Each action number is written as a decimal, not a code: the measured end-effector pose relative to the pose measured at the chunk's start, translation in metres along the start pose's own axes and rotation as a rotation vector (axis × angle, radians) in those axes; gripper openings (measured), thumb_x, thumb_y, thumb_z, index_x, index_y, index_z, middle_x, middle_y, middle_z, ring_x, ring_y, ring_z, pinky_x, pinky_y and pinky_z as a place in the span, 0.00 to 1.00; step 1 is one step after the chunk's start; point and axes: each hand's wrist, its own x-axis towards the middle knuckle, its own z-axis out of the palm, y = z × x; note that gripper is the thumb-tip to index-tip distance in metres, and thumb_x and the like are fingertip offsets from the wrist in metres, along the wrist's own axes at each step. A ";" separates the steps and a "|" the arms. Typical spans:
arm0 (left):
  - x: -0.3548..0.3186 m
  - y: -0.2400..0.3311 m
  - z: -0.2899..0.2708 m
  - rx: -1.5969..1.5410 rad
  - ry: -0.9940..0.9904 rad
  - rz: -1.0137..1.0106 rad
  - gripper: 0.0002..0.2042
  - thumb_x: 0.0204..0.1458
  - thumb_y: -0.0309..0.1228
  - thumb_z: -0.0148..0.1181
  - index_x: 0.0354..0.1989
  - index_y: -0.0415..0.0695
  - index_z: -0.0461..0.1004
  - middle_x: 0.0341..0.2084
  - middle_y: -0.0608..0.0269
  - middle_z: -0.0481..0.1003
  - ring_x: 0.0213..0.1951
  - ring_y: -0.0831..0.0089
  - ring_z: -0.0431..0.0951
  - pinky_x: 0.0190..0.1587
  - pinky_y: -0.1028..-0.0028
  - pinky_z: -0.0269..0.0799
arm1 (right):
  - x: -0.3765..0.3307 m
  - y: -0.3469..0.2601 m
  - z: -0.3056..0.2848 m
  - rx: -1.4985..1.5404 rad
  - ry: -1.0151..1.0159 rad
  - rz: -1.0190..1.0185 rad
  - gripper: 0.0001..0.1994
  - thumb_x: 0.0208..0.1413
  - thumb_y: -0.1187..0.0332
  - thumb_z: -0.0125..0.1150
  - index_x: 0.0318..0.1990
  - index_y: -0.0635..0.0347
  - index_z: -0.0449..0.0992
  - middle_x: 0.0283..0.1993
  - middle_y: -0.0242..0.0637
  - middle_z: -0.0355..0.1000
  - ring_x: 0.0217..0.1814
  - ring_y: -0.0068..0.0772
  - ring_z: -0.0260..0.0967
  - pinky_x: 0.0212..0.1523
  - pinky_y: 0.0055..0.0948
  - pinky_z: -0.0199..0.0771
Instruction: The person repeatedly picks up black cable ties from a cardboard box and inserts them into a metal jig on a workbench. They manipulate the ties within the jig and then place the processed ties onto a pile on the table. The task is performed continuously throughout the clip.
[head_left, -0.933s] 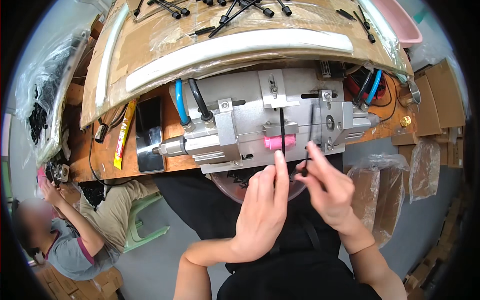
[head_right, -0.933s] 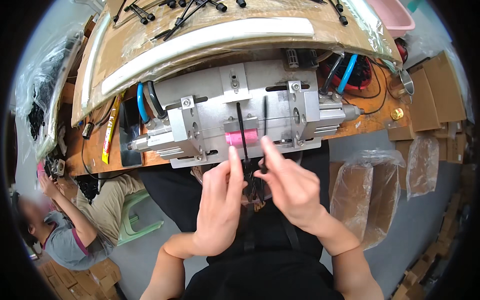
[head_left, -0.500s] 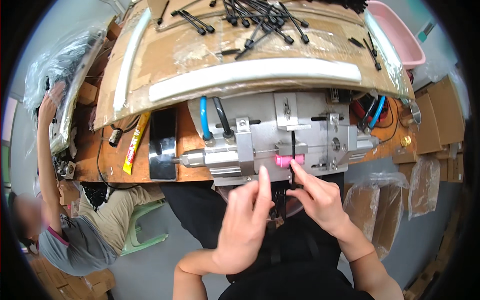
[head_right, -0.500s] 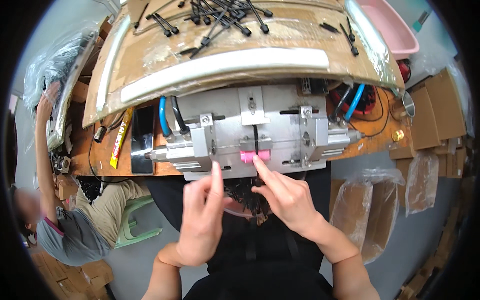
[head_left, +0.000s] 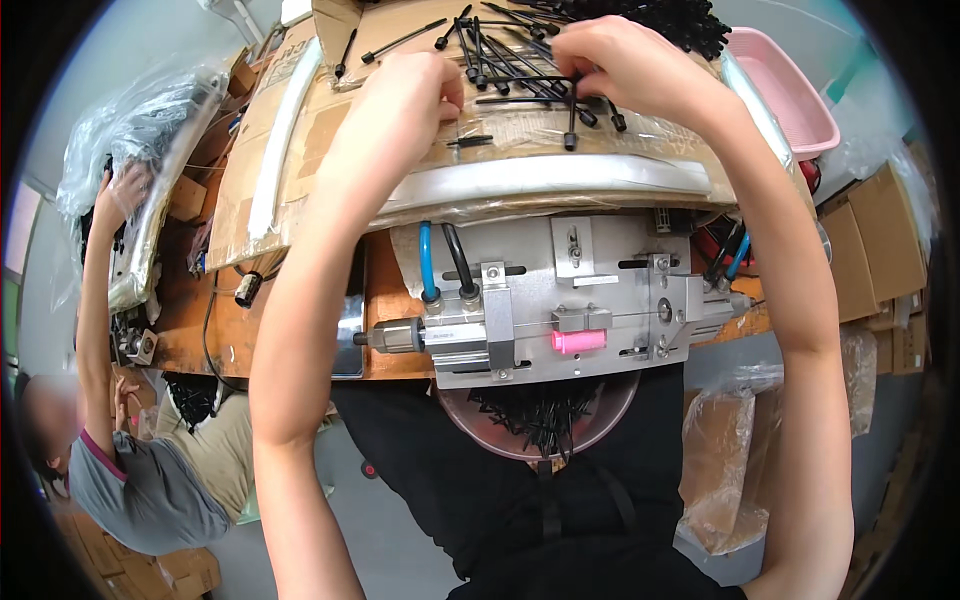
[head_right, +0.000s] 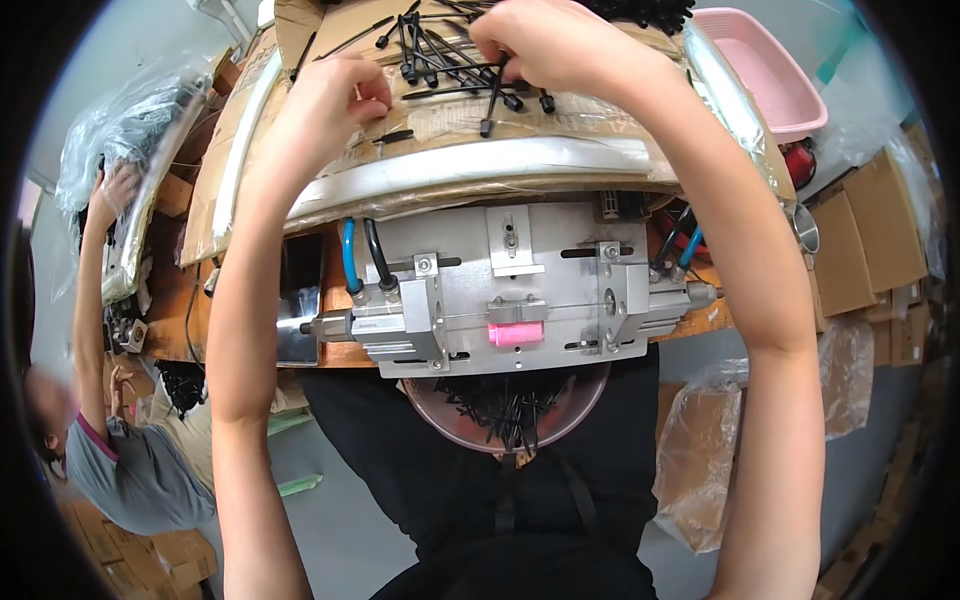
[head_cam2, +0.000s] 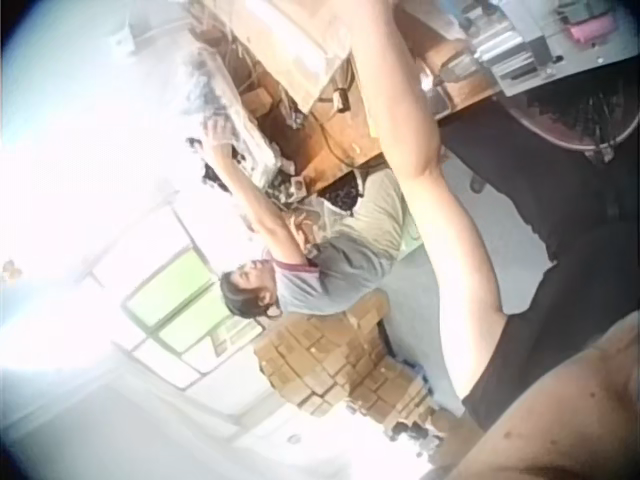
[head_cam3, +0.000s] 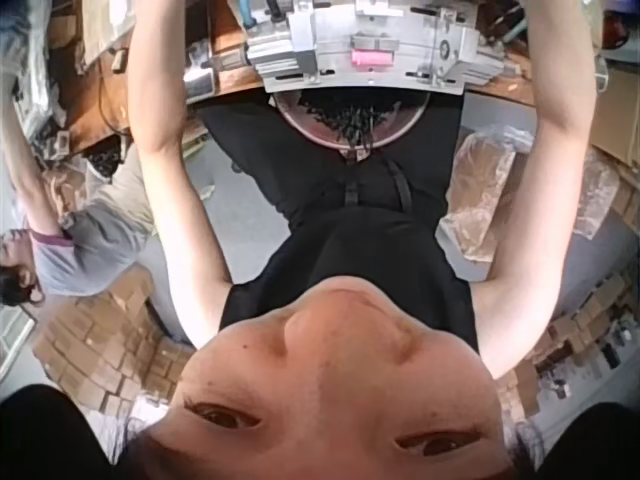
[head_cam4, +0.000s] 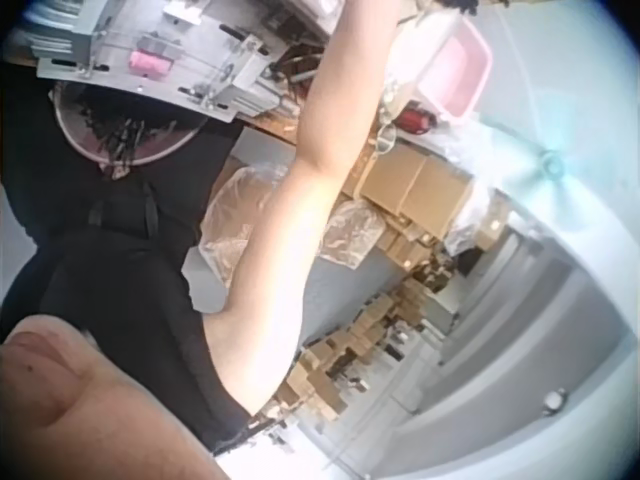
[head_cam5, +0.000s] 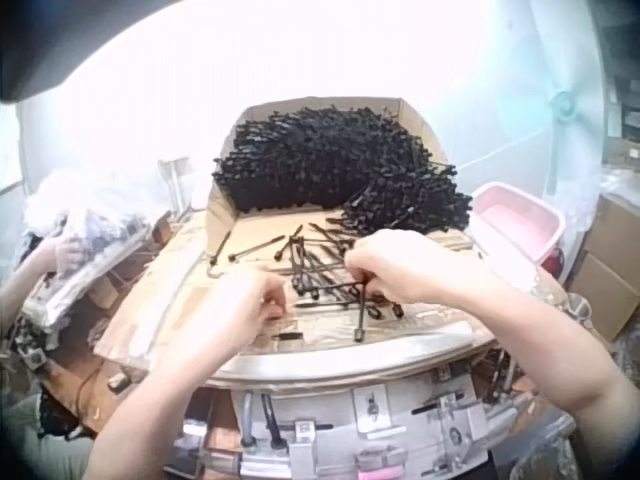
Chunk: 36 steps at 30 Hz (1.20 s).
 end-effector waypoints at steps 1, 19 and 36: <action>-0.006 0.000 0.000 -0.039 0.035 0.040 0.08 0.48 0.24 0.65 0.36 0.37 0.78 0.28 0.57 0.76 0.32 0.66 0.77 0.38 0.68 0.73 | -0.012 -0.002 -0.002 -0.029 0.007 0.020 0.05 0.49 0.76 0.62 0.34 0.62 0.74 0.35 0.39 0.73 0.38 0.48 0.71 0.39 0.40 0.71; -0.108 0.087 -0.023 0.032 0.372 -0.006 0.10 0.45 0.15 0.60 0.37 0.40 0.75 0.34 0.56 0.72 0.35 0.62 0.76 0.39 0.66 0.72 | -0.020 -0.047 -0.010 -0.086 -0.255 0.118 0.10 0.54 0.72 0.60 0.43 0.63 0.78 0.40 0.43 0.78 0.42 0.38 0.76 0.36 0.36 0.74; -0.191 0.198 0.087 0.012 -0.067 -0.049 0.35 0.42 0.18 0.57 0.64 0.27 0.59 0.34 0.58 0.66 0.36 0.67 0.69 0.42 0.73 0.69 | -0.168 -0.069 -0.065 0.878 0.568 0.374 0.10 0.54 0.74 0.60 0.44 0.66 0.77 0.40 0.43 0.77 0.37 0.33 0.75 0.34 0.27 0.73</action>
